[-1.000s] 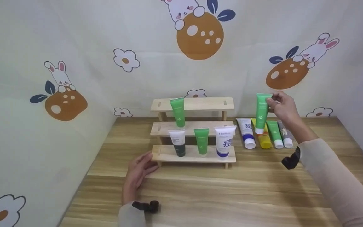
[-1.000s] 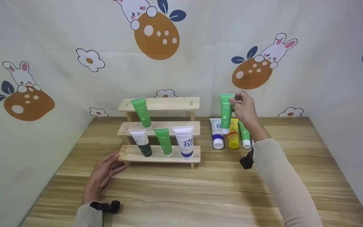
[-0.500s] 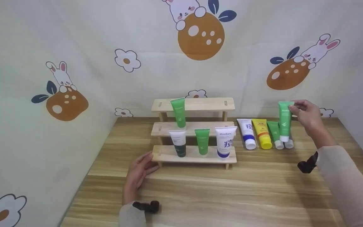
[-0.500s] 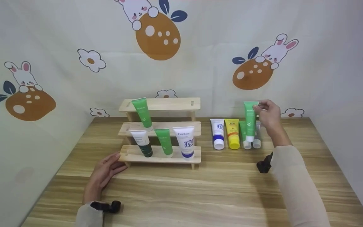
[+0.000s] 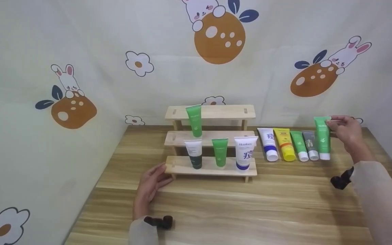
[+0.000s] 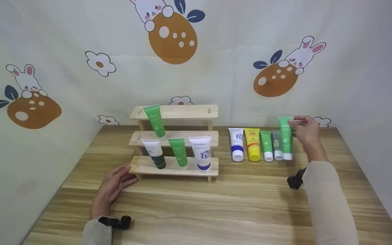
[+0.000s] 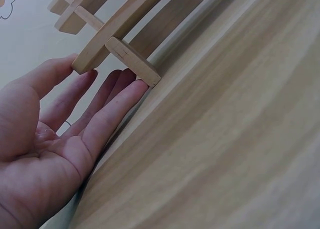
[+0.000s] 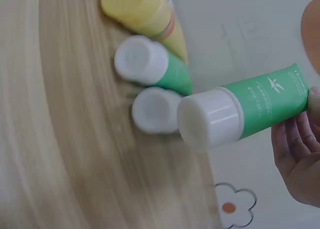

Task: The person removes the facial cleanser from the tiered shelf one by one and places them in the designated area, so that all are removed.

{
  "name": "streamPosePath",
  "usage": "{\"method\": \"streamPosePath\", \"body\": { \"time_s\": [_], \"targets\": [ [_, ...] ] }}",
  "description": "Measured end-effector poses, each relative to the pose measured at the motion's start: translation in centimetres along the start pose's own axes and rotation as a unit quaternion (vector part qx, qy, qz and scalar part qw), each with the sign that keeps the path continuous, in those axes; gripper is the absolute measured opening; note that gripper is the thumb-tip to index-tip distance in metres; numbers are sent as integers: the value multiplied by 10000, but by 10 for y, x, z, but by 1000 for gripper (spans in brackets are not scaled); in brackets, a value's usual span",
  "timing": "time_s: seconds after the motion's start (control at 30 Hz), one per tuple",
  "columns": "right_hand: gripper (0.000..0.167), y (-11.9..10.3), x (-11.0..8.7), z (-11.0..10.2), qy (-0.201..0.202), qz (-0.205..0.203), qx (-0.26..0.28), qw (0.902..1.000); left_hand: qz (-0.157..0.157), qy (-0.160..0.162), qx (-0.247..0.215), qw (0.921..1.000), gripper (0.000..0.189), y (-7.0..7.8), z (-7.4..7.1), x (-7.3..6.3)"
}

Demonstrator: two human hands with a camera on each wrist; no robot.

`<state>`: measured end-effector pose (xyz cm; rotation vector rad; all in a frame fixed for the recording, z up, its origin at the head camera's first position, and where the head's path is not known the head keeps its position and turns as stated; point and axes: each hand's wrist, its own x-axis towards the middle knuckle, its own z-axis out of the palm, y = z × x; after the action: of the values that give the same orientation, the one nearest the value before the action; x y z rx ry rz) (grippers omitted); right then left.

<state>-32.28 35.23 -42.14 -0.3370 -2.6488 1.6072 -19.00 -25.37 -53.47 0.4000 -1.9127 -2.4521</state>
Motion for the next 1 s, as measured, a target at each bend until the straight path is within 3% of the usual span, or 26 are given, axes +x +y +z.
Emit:
{"method": "streamPosePath", "body": {
  "time_s": [0.27, 0.5, 1.0],
  "targets": [
    [68, 20, 13, 1, -21, 436, -193, 9989, 23, 19, -26, 10000, 44, 1, -1, -1],
    [69, 29, 23, 5, -161, 692, -183, 9973, -32, -44, 95, 9999, 52, -1, -2, -4],
    [76, 31, 41, 3, -422, 1216, -137, 9916, -10, -106, 109, 9999, 51, 0, -3, -6]
  ]
}}
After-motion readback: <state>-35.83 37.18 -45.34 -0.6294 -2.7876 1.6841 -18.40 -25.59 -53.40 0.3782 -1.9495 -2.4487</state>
